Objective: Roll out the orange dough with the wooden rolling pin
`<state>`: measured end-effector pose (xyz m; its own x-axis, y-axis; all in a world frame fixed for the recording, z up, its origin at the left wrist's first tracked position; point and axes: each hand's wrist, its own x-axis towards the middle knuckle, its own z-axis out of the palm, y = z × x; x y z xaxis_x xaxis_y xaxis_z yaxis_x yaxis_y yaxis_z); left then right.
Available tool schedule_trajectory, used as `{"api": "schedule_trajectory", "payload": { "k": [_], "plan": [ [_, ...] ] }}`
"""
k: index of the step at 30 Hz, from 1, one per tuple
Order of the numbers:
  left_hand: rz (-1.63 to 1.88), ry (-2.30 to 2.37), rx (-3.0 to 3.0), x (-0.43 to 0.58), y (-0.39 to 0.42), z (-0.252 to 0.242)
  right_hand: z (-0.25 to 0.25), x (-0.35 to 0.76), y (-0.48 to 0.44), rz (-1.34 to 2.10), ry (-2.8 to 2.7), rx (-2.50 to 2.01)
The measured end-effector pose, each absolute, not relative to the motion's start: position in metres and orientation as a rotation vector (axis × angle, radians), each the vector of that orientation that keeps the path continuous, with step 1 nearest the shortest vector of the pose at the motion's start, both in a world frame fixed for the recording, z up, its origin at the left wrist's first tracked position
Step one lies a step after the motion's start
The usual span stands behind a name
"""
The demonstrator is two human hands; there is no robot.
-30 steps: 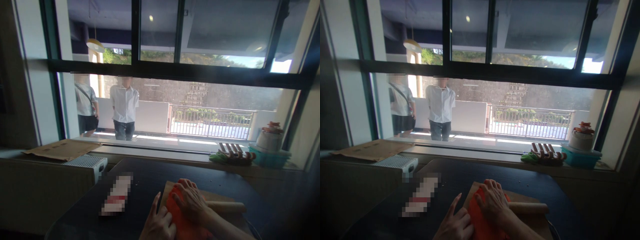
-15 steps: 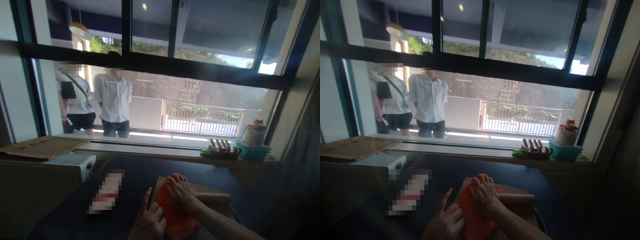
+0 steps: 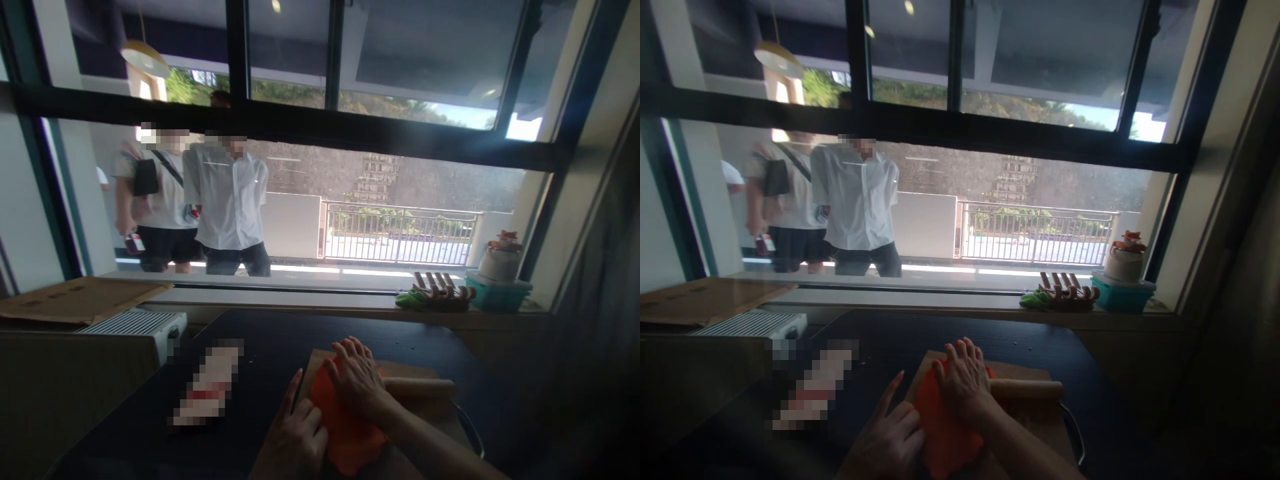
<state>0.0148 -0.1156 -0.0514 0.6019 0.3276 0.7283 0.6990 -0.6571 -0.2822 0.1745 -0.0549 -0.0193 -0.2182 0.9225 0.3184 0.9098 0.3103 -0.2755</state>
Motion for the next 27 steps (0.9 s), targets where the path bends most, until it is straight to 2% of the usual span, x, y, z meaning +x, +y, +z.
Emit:
{"api": "schedule_trajectory", "payload": {
  "k": [4, 11, 19, 27],
  "plan": [
    [-0.892, -0.823, -2.305, 0.014, -0.118, -0.048, -0.024, 0.178, -0.064, 0.07, -2.201, -1.583],
    [-0.904, -0.885, -2.376, 0.009, -0.115, -0.051, -0.009, 0.175, -0.006, 0.143, -2.151, -1.787],
    [-0.941, -0.896, -2.422, 0.01, -0.117, -0.05, -0.026, 0.178, -0.053, 0.065, -2.23, -1.624],
    [-0.885, -0.896, -2.374, 0.008, -0.115, -0.05, -0.008, 0.176, 0.002, 0.043, -2.13, -1.798]
  ]
}}
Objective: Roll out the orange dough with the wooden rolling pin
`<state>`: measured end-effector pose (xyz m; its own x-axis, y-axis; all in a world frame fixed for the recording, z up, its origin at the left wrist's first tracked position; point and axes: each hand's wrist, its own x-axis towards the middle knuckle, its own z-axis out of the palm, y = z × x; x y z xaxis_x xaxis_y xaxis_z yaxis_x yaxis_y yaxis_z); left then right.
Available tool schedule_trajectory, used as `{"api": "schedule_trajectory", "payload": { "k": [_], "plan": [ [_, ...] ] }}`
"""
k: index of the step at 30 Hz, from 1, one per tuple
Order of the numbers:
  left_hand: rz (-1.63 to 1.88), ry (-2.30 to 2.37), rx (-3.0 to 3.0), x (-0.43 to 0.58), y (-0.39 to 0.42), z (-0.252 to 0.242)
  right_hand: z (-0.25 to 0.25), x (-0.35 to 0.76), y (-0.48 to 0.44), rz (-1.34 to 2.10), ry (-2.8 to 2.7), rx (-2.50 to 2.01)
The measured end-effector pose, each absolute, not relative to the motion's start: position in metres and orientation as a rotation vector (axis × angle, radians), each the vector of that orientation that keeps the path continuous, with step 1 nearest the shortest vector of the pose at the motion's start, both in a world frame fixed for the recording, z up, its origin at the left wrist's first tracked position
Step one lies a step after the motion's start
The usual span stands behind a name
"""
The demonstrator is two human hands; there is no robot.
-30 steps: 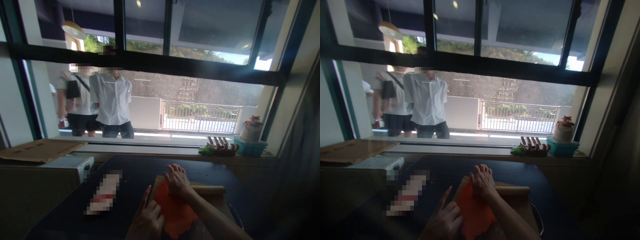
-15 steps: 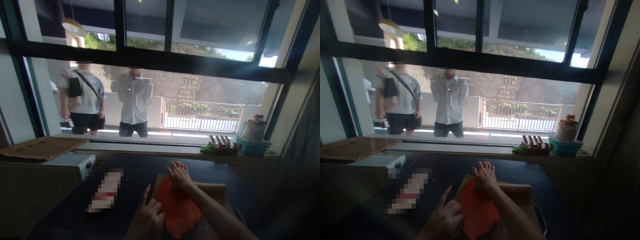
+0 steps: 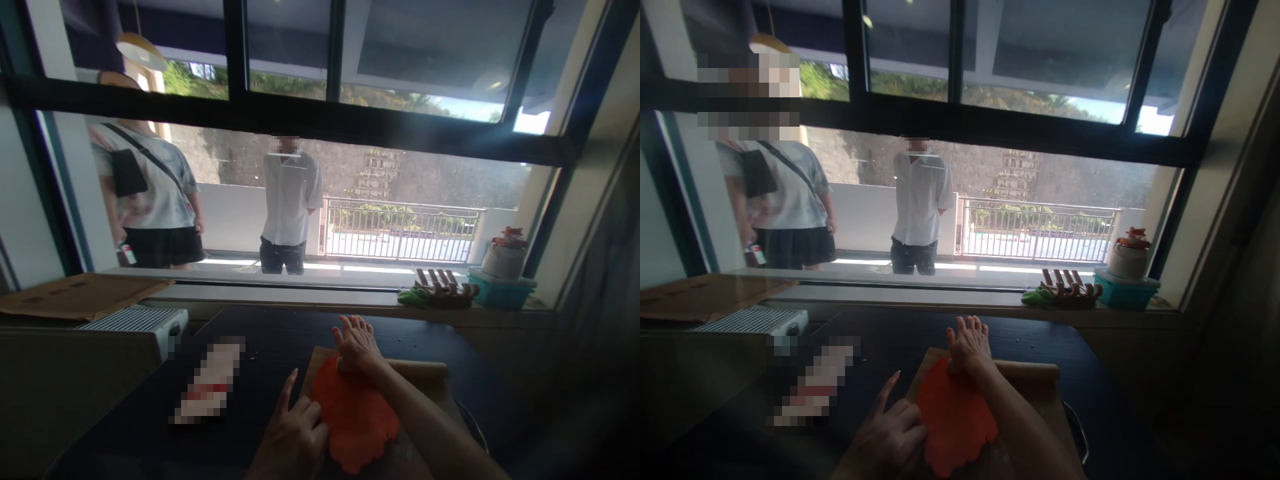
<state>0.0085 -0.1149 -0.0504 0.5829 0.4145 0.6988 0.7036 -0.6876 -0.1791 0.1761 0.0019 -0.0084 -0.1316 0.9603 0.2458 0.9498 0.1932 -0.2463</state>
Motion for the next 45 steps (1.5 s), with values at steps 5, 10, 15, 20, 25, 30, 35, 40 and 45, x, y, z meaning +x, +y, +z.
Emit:
{"api": "schedule_trajectory", "payload": {
  "k": [5, 10, 15, 20, 25, 30, 35, 40, 45],
  "plan": [
    [-0.85, -0.894, -2.34, 0.011, -0.114, -0.055, -0.022, 0.176, -0.038, 0.007, -2.186, -1.665],
    [-0.895, -0.93, -2.409, 0.01, -0.116, -0.058, -0.026, 0.179, -0.045, -0.025, -2.19, -1.611],
    [-0.733, -1.178, -2.692, -0.003, -0.111, -0.027, -0.008, 0.179, 0.019, -0.032, -2.092, -1.799],
    [-0.532, -1.634, -2.676, 0.004, -0.081, 0.014, 0.001, 0.188, 0.031, -0.009, -2.097, -1.829],
    [-0.274, -1.786, -2.669, 0.031, -0.05, 0.02, -0.009, 0.228, -0.006, -0.117, -2.233, -1.77],
    [-0.223, -2.005, -2.742, 0.039, -0.032, 0.015, -0.015, 0.276, -0.027, -0.145, -2.149, -1.881],
    [-0.491, -2.121, -2.885, 0.033, -0.022, 0.01, -0.017, 0.301, -0.03, -0.11, -2.085, -1.931],
    [-1.154, -2.535, -2.85, 0.031, -0.025, 0.026, -0.02, 0.298, -0.033, -0.102, -2.054, -1.891],
    [-1.867, -2.913, -2.346, 0.011, -0.054, 0.012, -0.018, 0.296, -0.032, -0.072, -2.039, -1.922]
  ]
}}
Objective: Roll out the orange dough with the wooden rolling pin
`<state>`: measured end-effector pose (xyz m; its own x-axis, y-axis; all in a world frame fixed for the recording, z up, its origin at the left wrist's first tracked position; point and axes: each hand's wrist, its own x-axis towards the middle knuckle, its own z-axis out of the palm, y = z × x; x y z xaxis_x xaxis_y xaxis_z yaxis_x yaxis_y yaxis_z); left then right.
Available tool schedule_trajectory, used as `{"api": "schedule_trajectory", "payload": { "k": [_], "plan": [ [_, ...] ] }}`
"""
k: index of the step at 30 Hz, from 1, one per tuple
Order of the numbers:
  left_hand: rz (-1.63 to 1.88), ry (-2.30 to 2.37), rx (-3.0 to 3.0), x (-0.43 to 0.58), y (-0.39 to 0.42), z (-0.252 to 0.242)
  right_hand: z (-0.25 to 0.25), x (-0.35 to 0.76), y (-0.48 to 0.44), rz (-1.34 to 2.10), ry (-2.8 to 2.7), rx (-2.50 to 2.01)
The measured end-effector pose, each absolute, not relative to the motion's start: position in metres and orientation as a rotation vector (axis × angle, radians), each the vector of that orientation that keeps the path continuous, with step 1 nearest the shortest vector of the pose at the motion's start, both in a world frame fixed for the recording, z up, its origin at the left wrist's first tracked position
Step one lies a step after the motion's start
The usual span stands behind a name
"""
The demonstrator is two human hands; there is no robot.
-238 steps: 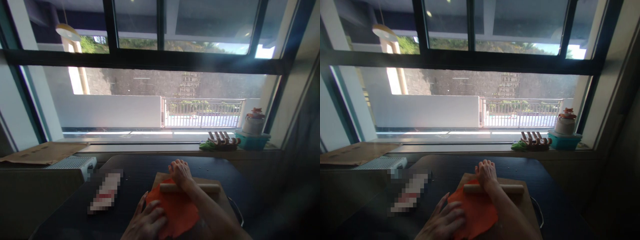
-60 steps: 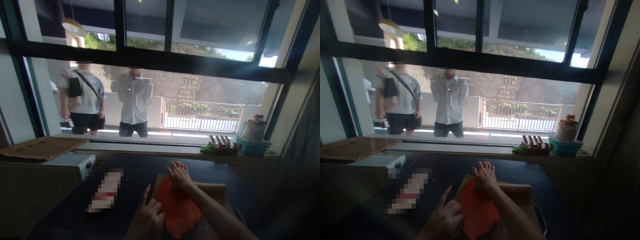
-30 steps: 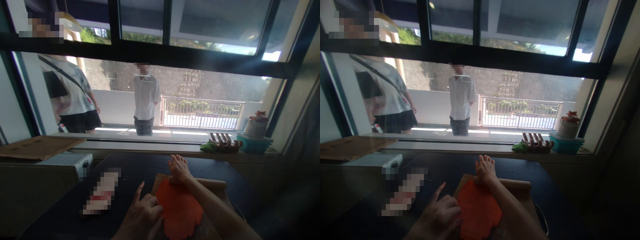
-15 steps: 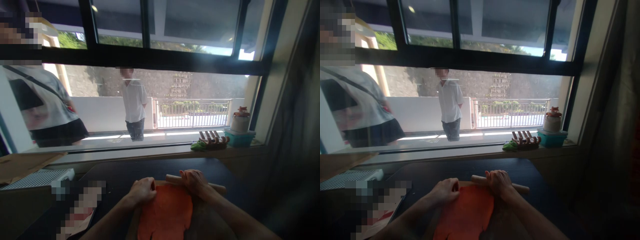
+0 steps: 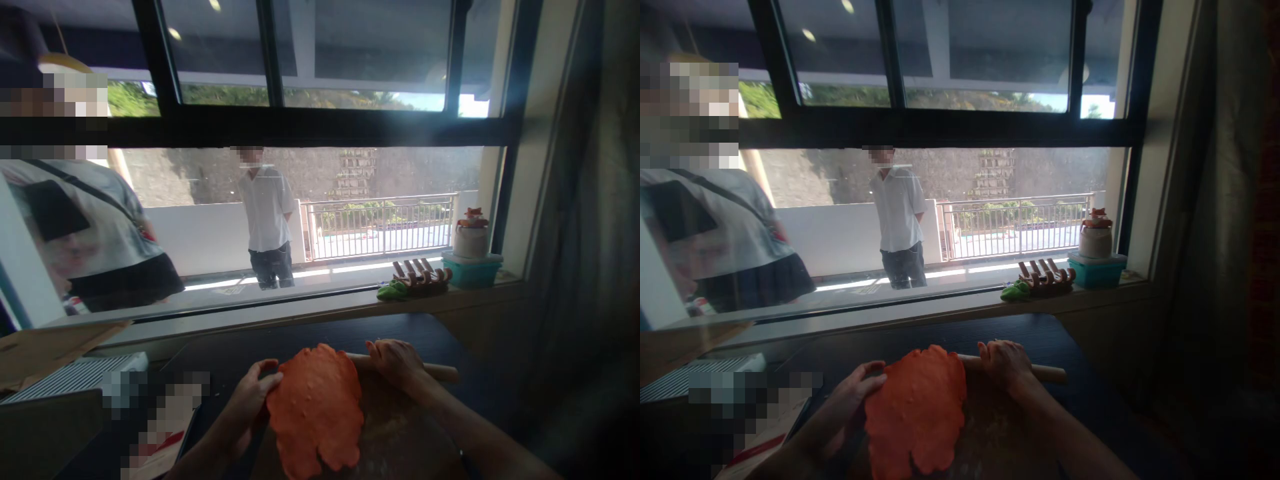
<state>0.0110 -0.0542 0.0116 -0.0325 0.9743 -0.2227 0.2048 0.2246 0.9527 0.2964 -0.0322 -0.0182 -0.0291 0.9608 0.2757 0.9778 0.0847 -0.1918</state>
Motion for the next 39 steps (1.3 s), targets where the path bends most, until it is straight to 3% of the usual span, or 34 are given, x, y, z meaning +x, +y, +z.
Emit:
{"api": "schedule_trajectory", "payload": {
  "k": [4, 8, 15, 20, 27, 31, 39],
  "plan": [
    [0.867, 1.325, 1.343, -0.014, -0.073, -0.024, -0.012, 0.3, -0.028, -0.028, -2.027, -1.957],
    [0.837, 1.102, 2.034, -0.028, -0.089, -0.031, -0.007, 0.288, -0.033, -0.022, -2.001, -1.945],
    [0.979, 1.25, 3.197, -0.018, -0.111, -0.022, -0.012, 0.244, -0.055, -0.042, -2.252, -1.748],
    [1.346, 1.302, 3.241, -0.002, -0.103, -0.041, -0.009, 0.219, -0.064, -0.068, -2.345, -1.684],
    [1.035, 1.251, 3.246, -0.001, -0.113, -0.039, -0.007, 0.203, -0.017, -0.019, -2.171, -1.732],
    [1.094, 1.266, 3.22, -0.003, -0.115, -0.04, -0.006, 0.204, 0.004, -0.006, -2.054, -1.833],
    [1.239, 1.241, 3.189, 0.0, -0.112, -0.049, -0.023, 0.202, -0.052, -0.145, -2.274, -1.381]
  ]
}}
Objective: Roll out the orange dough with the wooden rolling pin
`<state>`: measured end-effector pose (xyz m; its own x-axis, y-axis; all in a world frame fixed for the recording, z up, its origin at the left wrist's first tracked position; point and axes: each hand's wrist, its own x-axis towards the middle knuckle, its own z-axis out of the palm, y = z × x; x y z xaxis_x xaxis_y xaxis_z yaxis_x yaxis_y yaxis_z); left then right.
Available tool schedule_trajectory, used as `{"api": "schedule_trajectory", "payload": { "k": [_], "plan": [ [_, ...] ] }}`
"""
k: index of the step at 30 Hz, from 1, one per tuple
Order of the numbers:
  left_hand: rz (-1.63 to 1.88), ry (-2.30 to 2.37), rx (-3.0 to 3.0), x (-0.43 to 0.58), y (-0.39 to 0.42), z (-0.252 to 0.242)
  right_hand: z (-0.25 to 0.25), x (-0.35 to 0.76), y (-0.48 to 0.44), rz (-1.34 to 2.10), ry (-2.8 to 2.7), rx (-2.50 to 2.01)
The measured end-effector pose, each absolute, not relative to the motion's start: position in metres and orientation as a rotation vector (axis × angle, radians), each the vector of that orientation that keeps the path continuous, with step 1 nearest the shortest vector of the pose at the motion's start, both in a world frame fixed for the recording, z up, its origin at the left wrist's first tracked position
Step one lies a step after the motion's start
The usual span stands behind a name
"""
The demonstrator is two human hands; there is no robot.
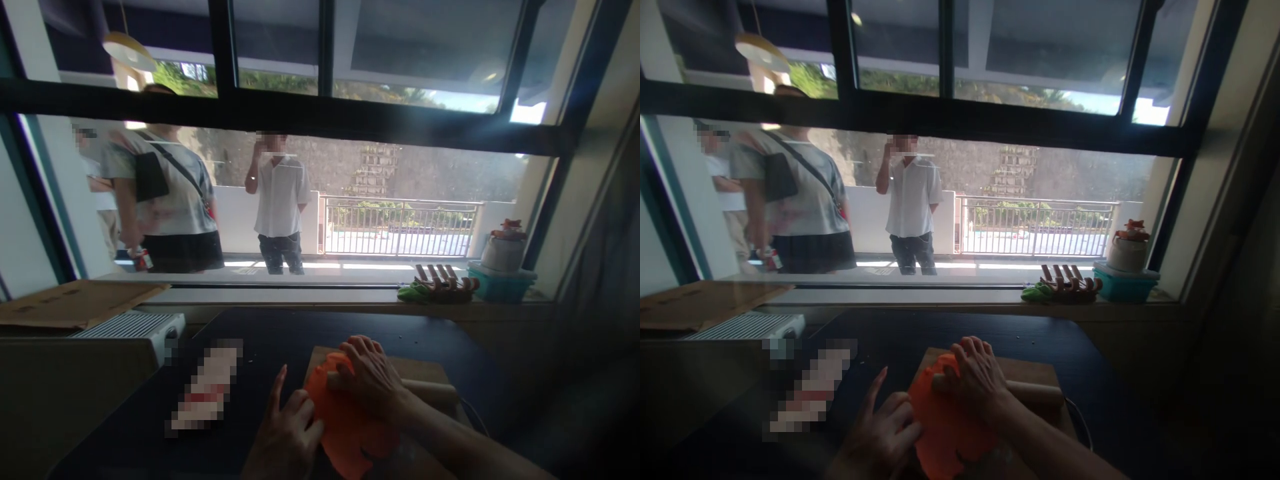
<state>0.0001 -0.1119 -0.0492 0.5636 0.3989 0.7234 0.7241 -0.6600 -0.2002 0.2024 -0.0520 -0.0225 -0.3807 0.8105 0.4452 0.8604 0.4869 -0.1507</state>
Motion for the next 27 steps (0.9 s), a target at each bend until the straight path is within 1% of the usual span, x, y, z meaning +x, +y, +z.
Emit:
{"api": "schedule_trajectory", "payload": {
  "k": [2, 7, 9, 16, 23, 27],
  "plan": [
    [-0.878, -0.924, -2.361, 0.0, -0.114, -0.046, -0.019, 0.201, -0.04, -0.133, -2.268, -1.443],
    [-0.834, -0.928, -2.369, -0.002, -0.117, -0.043, -0.005, 0.197, 0.004, -0.06, -2.093, -1.764],
    [-0.808, -0.936, -2.347, -0.002, -0.115, -0.047, -0.005, 0.196, 0.0, -0.021, -2.093, -1.784],
    [-0.849, -0.921, -2.307, 0.0, -0.113, -0.052, -0.023, 0.194, -0.058, 0.086, -2.234, -1.765],
    [-0.885, -0.93, -2.352, -0.001, -0.117, -0.045, -0.007, 0.195, -0.002, 0.114, -2.125, -1.879],
    [-0.882, -0.911, -2.348, -0.002, -0.116, -0.048, -0.008, 0.194, -0.008, 0.099, -2.141, -1.839]
  ]
}}
